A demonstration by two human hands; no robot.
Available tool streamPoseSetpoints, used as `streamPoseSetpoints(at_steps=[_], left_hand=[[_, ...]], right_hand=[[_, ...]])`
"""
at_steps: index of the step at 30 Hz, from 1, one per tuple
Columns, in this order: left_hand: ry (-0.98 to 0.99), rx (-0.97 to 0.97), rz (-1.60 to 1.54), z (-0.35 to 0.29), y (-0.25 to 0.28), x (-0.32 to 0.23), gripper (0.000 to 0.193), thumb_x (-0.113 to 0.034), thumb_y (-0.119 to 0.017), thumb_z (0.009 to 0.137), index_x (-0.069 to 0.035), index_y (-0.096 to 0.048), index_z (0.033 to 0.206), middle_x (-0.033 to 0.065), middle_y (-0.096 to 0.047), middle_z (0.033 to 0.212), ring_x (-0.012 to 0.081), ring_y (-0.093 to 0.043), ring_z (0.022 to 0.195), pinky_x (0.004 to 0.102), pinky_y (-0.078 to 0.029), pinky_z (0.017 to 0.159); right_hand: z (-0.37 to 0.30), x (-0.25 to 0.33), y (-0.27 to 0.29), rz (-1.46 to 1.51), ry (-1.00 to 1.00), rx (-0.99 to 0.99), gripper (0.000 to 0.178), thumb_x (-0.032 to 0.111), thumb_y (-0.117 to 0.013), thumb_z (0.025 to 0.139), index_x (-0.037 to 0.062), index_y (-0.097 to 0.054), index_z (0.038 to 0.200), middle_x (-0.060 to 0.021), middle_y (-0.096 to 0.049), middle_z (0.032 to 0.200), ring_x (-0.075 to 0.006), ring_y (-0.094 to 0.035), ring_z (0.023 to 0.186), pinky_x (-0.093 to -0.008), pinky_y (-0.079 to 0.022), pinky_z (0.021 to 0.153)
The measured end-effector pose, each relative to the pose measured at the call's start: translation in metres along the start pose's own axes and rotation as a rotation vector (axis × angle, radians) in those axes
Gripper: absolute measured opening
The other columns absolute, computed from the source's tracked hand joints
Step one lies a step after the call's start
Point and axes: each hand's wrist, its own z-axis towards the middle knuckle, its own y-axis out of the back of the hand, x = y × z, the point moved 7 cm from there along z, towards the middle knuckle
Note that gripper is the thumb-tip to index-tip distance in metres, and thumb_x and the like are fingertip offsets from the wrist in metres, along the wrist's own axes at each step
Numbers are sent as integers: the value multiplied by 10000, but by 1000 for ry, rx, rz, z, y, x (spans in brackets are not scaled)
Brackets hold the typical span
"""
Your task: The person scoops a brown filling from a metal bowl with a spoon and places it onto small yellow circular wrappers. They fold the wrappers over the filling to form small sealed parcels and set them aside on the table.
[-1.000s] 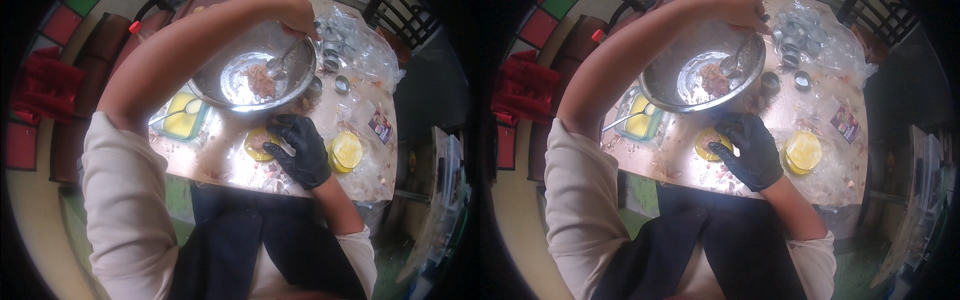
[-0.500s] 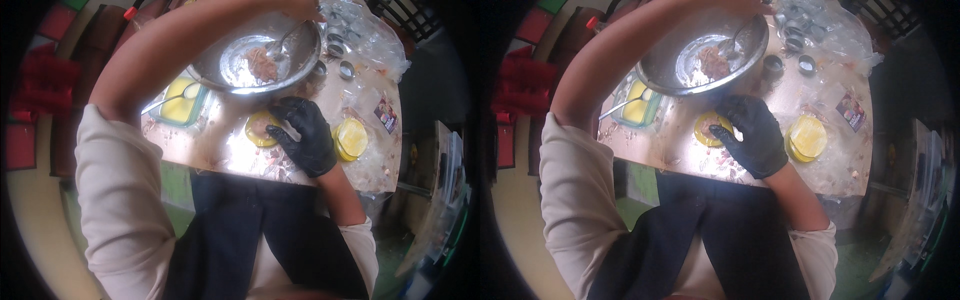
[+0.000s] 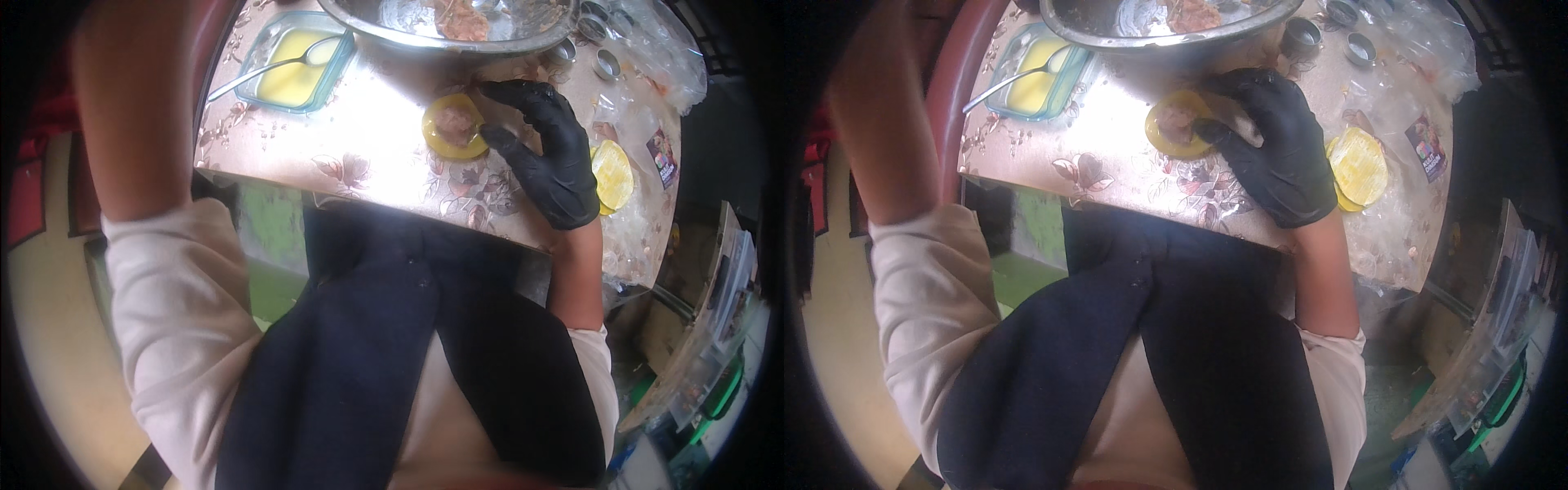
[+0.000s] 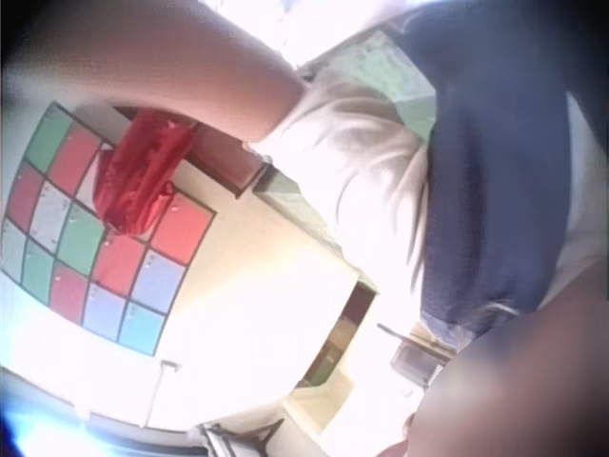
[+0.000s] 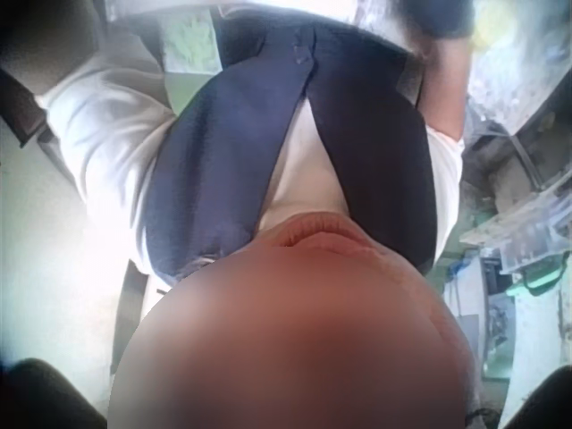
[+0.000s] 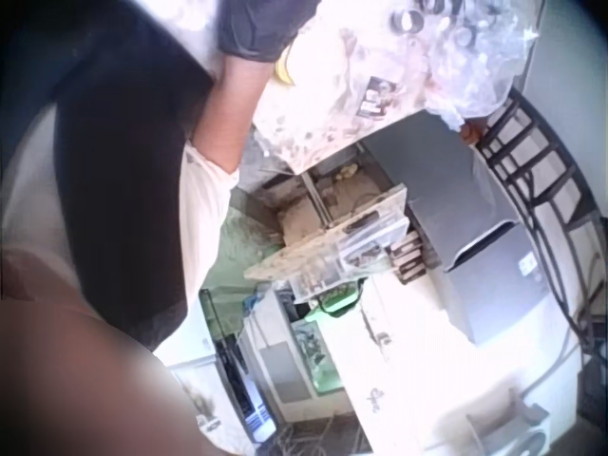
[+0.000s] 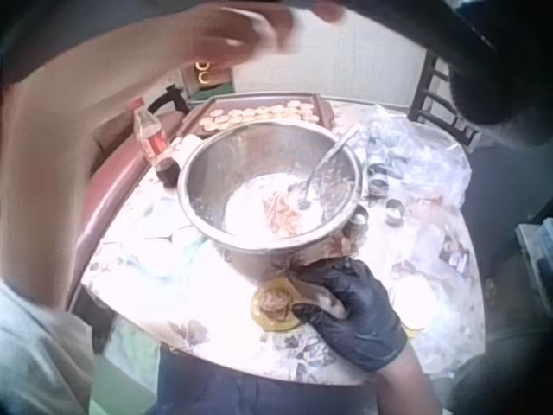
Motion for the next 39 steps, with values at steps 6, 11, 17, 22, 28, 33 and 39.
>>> streamPoseSetpoints(at_steps=[6,11,17,22,28,33,39], left_hand=[[149,26,-558,-150,-54,38,365,-297,-538,1056,19,-717,1083,49,-627,768,70,-501,573,249,-414,535],[488,81,-721,-163,-139,96,357,-332,-562,1076,-10,-716,1093,7,-638,733,46,-526,504,215,-395,439],[692,100,-1041,-154,-193,105,328,-331,-602,1059,-15,-686,1042,16,-671,768,75,-620,563,221,-460,474],[630,15,-1046,-141,-194,102,277,-282,-643,1039,-6,-649,1008,38,-691,796,98,-644,595,254,-507,528],[540,-43,-1058,-144,-199,107,203,-201,-639,1027,1,-636,1001,49,-682,793,123,-667,633,269,-542,601],[615,-50,-1039,-146,-199,108,192,-186,-624,986,6,-639,981,45,-687,762,108,-656,649,273,-535,606],[655,-45,-1151,-148,-196,108,225,-234,-615,1026,-13,-646,993,32,-660,761,113,-629,597,262,-514,559]], right_hand=[[-4,9,-21,-146,123,60,494,241,-819,833,103,-705,1293,-154,-675,1227,-373,-607,1126,-460,-466,997],[2,12,-27,-188,174,8,485,300,-825,831,144,-707,1274,-136,-654,1195,-348,-605,1097,-447,-489,952],[3,17,-32,-165,177,-7,430,309,-819,832,133,-700,1206,-129,-639,1179,-338,-591,1089,-444,-497,939],[3,20,-39,-250,209,-1,394,288,-813,818,124,-685,1152,-125,-621,1180,-345,-581,1053,-457,-494,916],[2,19,-39,-263,212,-22,378,290,-817,806,125,-679,1116,-120,-619,1178,-344,-575,1050,-459,-494,900],[2,22,-36,-252,210,-41,409,309,-844,791,117,-682,1114,-117,-622,1175,-343,-578,1042,-456,-492,906],[-5,-14,-17,433,-356,-26,338,210,-795,914,38,-677,1179,-96,-709,1143,-218,-672,1036,-353,-519,937]])
